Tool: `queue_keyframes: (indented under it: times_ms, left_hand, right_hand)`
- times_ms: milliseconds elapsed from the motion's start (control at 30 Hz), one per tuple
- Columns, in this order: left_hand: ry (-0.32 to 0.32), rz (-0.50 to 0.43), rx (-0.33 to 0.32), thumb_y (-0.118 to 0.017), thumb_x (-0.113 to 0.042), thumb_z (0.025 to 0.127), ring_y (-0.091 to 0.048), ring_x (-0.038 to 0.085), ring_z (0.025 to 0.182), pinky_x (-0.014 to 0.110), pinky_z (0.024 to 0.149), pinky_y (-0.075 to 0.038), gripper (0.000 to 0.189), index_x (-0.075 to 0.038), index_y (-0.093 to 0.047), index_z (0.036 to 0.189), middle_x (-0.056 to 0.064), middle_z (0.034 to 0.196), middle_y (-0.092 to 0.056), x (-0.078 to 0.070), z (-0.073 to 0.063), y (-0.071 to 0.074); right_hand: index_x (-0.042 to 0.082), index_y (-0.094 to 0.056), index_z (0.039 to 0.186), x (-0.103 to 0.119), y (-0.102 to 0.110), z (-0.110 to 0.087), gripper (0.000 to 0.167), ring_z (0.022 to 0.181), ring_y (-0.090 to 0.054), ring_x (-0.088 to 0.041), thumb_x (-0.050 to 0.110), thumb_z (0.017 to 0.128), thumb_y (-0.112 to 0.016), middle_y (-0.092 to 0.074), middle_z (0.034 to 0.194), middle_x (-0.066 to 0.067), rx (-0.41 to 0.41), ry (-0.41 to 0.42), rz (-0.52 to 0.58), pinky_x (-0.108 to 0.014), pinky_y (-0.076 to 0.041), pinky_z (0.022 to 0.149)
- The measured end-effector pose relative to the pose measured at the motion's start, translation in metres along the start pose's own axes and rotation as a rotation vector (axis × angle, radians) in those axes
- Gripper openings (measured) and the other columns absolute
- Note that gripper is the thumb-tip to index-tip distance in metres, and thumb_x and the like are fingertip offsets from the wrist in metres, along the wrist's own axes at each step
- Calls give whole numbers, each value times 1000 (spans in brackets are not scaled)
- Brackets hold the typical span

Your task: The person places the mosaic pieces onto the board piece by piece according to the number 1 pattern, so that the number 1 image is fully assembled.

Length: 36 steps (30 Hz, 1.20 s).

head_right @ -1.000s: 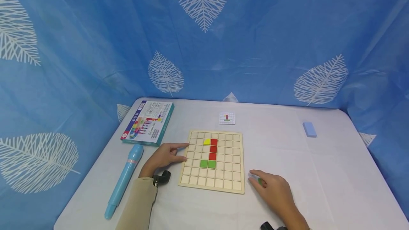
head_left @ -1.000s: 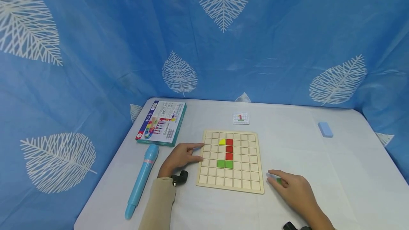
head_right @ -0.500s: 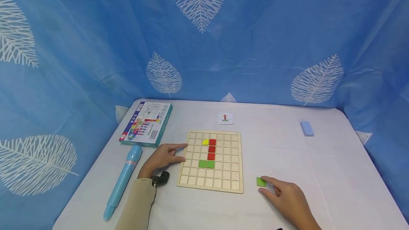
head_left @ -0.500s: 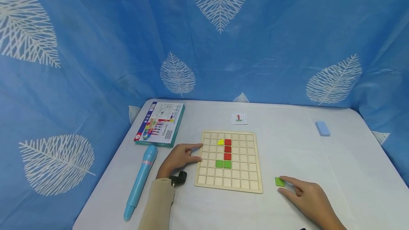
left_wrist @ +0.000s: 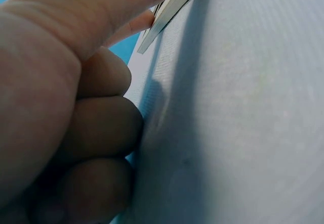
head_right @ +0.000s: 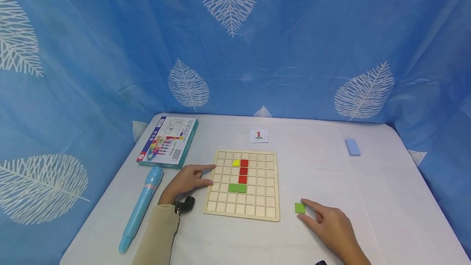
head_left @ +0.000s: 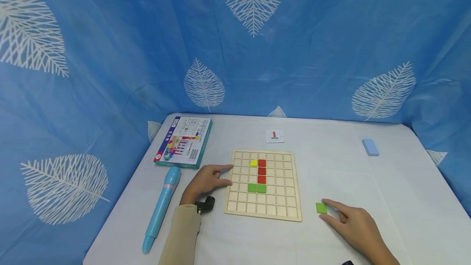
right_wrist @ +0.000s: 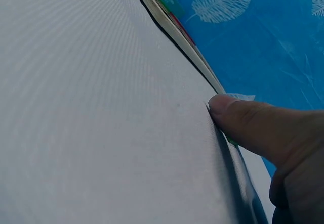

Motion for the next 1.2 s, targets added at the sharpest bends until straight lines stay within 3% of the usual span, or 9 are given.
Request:
queue_keyframes:
  times_ms: [400, 1200]
  left_hand:
    - [3, 4, 2, -88, -39, 79, -33, 14, 56, 28, 53, -26, 59, -33, -69, 134, -4, 60, -35, 0, 0, 0]
    - [-32, -4, -1, -88, -37, 80, -32, 13, 55, 27, 51, -26, 57, -30, -70, 134, -4, 59, -34, -2, -1, 1]
  right_hand:
    - [22, -81, 107, -1, -2, 1, 35, 49, -20, 0, 36, 76, -90, -29, 53, 19, -11, -19, -6, -22, -24, 46]
    - [18, -81, 106, 4, -1, 3, 33, 46, -21, 0, 30, 77, -91, -29, 50, 19, -28, -22, 23, -22, -25, 46]
Point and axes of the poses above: each hand's wrist, its own z-axis towards the middle knuckle, its own y-axis out of the back of the hand, x = y × z, the point moved 4 cm from there along z, towards the middle knuckle
